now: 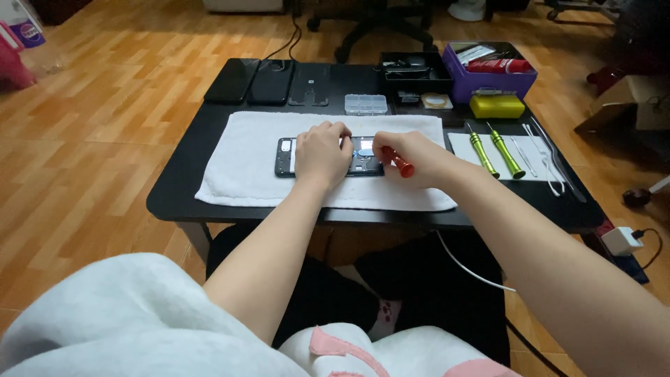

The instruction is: Disassembling a smartphone by removing the back cover and unscrewing internal components.

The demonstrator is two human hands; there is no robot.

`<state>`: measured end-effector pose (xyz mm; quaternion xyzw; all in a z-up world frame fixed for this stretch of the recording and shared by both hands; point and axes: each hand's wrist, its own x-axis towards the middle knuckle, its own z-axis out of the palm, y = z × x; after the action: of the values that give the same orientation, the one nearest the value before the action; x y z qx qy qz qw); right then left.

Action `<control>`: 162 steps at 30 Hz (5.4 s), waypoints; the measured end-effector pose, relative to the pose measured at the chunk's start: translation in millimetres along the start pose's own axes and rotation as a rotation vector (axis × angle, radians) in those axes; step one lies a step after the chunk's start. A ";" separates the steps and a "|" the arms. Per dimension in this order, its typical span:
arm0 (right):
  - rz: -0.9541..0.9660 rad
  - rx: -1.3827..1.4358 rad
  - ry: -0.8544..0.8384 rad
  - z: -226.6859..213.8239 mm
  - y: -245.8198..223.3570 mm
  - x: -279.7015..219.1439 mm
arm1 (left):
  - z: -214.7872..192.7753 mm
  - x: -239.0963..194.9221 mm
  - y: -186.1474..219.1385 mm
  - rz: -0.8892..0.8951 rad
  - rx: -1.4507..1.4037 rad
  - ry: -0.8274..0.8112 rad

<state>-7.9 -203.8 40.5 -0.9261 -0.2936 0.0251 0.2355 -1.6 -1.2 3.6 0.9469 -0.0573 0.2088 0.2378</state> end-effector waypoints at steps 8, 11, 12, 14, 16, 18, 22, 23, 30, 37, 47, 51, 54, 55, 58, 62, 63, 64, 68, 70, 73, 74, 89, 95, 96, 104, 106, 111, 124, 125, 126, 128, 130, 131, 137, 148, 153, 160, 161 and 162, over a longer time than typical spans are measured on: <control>0.037 -0.214 -0.097 -2.1 -18.3 6.4 | 0.8 -0.9 -2.0 0.002 -0.018 -0.005; 0.037 -0.272 -0.125 -6.5 -28.9 2.7 | 0.2 0.3 -1.1 0.006 -0.022 0.010; 0.035 -0.292 -0.141 -7.7 -32.7 0.8 | 0.4 -0.1 -0.9 0.001 -0.023 0.016; 0.024 -0.301 -0.154 -5.6 -32.5 1.5 | 1.6 0.1 -1.7 0.003 -0.022 0.012; 0.015 -0.309 -0.159 -5.0 -30.6 3.8 | 1.5 2.1 -2.2 0.011 -0.018 0.010; -0.012 -0.335 -0.170 -3.1 -25.8 6.3 | 2.9 2.3 -3.2 0.009 -0.004 -0.003; -0.018 -0.335 -0.189 -10.8 -40.2 4.6 | 3.3 2.1 -3.7 0.020 -0.007 -0.005; -0.022 -0.350 -0.194 -11.0 -40.2 5.4 | 3.7 2.5 -4.0 0.019 -0.001 -0.003; -0.023 -0.389 -0.192 -12.8 -48.4 4.3 | 3.2 2.0 -3.9 0.019 0.009 0.003; -0.013 -0.383 -0.175 -13.7 -46.5 6.1 | 3.3 1.2 -2.8 0.021 -0.007 0.007; 0.018 -0.146 -0.051 -3.3 6.9 28.2 | -1.4 2.9 -1.8 -0.027 -0.034 -0.049; 0.027 0.169 0.154 -9.2 20.7 26.8 | -1.3 15.5 -8.9 -0.139 -0.165 -0.145; 0.070 0.187 0.290 -4.0 40.6 37.0 | -1.3 31.6 -14.5 -0.239 -0.300 -0.220; 0.070 0.192 0.287 -3.3 37.8 34.7 | -4.2 36.2 -13.2 -0.244 -0.296 -0.223; 0.075 0.421 0.386 -6.5 31.3 32.5 | 1.0 62.1 -18.1 -0.253 -0.299 -0.252; -0.017 0.560 0.543 -1.1 42.3 38.8 | 31.8 96.8 -32.7 -0.158 -0.229 -0.241; -0.043 0.611 0.591 0.0 47.2 42.5 | 32.1 102.2 -30.6 -0.136 -0.183 -0.221; -0.034 0.613 0.591 0.9 47.2 42.9 | 28.0 100.4 -26.3 -0.135 -0.184 -0.230; 0.034 0.689 0.581 -5.9 53.4 50.3 | 16.3 109.9 -12.0 0.023 -0.060 -0.232; 0.065 0.716 0.561 -7.1 59.6 51.4 | 19.4 113.7 -10.6 0.033 -0.055 -0.244; 0.087 0.758 0.515 -7.9 65.3 55.3 | 21.3 115.8 -13.1 0.057 0.022 -0.282; 0.082 0.769 0.507 -7.5 68.3 57.6 | 21.9 115.9 -13.7 0.078 0.051 -0.274; -0.013 0.660 0.517 13.6 92.1 117.8 | 59.1 126.9 -38.5 0.414 0.323 0.048; 0.012 0.426 0.534 9.8 77.7 128.2 | 49.1 139.6 -36.3 0.279 0.129 -0.043; 0.049 0.353 0.507 8.0 73.4 130.7 | 46.8 144.1 -36.3 0.201 0.041 -0.105; -0.027 0.292 0.505 27.9 72.2 161.5 | 55.3 151.3 -58.7 -0.137 -0.487 -0.186; -0.024 0.252 0.516 32.1 69.6 161.0 | 56.2 150.9 -58.9 -0.163 -0.508 -0.189; -0.024 0.215 0.514 32.9 65.5 159.3 | 54.8 156.9 -57.4 -0.199 -0.517 -0.218; -0.059 0.190 0.532 35.5 68.6 159.4 | 60.9 153.7 -60.5 -0.166 -0.510 -0.174; -0.058 0.191 0.539 35.8 68.6 159.9 | 59.4 152.9 -58.6 -0.171 -0.508 -0.178; -0.056 0.192 0.547 36.2 68.9 160.4 | 58.1 152.1 -56.7 -0.176 -0.506 -0.181; -0.054 0.180 0.550 38.2 74.9 161.1 | 59.1 151.8 -57.4 -0.155 -0.506 -0.176; -0.062 0.165 0.554 38.1 75.4 161.7 | 58.2 151.1 -58.7 -0.133 -0.505 -0.161; -0.054 0.188 0.550 36.6 73.8 161.4 | 57.3 151.5 -58.6 -0.136 -0.498 -0.165; -0.053 0.232 0.513 35.0 72.1 160.5 | 59.9 151.5 -60.3 -0.119 -0.507 -0.161; -0.039 0.204 0.461 31.7 73.2 159.6 | 59.7 150.0 -61.0 -0.124 -0.553 -0.158; -0.043 0.270 0.466 27.2 63.5 155.0 | 58.1 148.7 -60.7 -0.123 -0.534 -0.162; -0.001 0.340 0.469 18.4 57.9 148.1 | 40.9 145.0 -50.4 -0.134 -0.472 -0.238; 0.038 0.454 0.477 14.1 53.9 145.8 | 41.4 147.9 -50.9 -0.121 -0.475 -0.242; 0.076 0.568 0.485 9.5 49.7 143.1 | 41.6 150.6 -51.0 -0.108 -0.478 -0.247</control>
<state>135.0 -155.9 22.7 -0.8131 -0.1763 -0.1057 0.5447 160.9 22.6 12.2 0.8839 -0.0828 0.0595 0.4563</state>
